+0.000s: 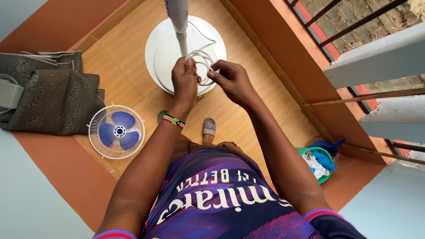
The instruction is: The person disassembles a standing electric fan by removing the front grille, the blue fan blades, the central hub cap, and the rear grille. The person then coils the power cord around the fan stand. The fan is not reassembled in this clip.
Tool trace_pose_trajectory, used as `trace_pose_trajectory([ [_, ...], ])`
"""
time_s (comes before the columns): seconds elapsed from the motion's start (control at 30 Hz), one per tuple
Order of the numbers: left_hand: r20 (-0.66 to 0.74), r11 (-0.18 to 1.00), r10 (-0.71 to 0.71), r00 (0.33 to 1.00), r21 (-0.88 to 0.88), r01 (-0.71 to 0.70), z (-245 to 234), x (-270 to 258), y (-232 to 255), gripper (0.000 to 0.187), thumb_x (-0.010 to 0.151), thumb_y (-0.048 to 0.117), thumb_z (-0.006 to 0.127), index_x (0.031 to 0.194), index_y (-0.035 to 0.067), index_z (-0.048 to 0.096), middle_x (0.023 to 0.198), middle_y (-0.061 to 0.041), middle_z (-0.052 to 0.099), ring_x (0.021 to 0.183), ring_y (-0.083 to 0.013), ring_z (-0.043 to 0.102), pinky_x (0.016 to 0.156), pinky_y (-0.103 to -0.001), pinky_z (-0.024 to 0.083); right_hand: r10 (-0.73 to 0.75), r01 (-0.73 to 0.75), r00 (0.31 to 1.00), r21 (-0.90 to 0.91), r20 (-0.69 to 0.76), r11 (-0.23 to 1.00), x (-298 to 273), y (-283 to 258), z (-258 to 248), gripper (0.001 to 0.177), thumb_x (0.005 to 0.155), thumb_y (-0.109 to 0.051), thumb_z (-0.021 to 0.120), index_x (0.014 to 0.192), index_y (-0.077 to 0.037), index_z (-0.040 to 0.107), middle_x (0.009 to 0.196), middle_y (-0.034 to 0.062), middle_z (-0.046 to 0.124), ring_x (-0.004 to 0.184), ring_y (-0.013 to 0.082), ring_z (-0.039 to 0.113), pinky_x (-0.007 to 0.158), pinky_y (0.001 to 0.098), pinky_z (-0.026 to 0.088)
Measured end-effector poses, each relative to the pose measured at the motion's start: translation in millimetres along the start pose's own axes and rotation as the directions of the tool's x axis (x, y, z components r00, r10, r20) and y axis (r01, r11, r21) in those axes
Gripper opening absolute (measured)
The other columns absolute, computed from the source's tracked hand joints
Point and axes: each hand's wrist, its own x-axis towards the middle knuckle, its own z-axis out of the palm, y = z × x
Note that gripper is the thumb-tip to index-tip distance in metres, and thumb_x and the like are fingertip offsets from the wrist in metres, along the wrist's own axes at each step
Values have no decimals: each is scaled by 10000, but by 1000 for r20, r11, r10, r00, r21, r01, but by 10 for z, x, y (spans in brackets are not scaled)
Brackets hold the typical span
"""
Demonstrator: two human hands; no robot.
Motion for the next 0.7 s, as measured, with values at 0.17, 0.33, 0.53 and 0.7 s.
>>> trace_pose_trajectory([
  [0.17,-93,970,-218,971,-130,205,-180,302,-224,279,1088,168,404,909,37,574,729,-7,500,519,-91,410,516,-288,470,-39,-112,982,730,187,674,-327,-187,-155,215,1046,-215,693,914,-61,623,744,-11,496,572,62,337,519,262,281],
  [0.33,-109,911,-339,935,-286,297,-244,484,-365,248,1080,121,420,903,21,562,725,-18,495,526,-97,384,527,-294,421,-160,94,987,802,2,589,-339,-438,-418,418,1100,-450,591,945,-62,589,669,-34,368,555,83,286,510,254,257],
  [0.53,88,762,-372,924,-539,358,-309,515,-205,232,1068,120,422,961,-7,584,811,-78,564,667,-193,553,686,-363,537,-31,259,939,649,-342,715,-401,-248,-781,463,1130,-483,509,1057,-38,614,681,-18,360,544,96,293,494,279,254],
  [0.7,247,742,-283,927,-556,375,-313,356,189,208,1061,129,441,1014,-14,585,931,-155,659,937,-363,722,864,-462,619,364,90,851,788,-379,609,-457,576,-938,492,1109,-497,451,1082,-38,627,634,-26,375,487,94,281,445,276,245],
])
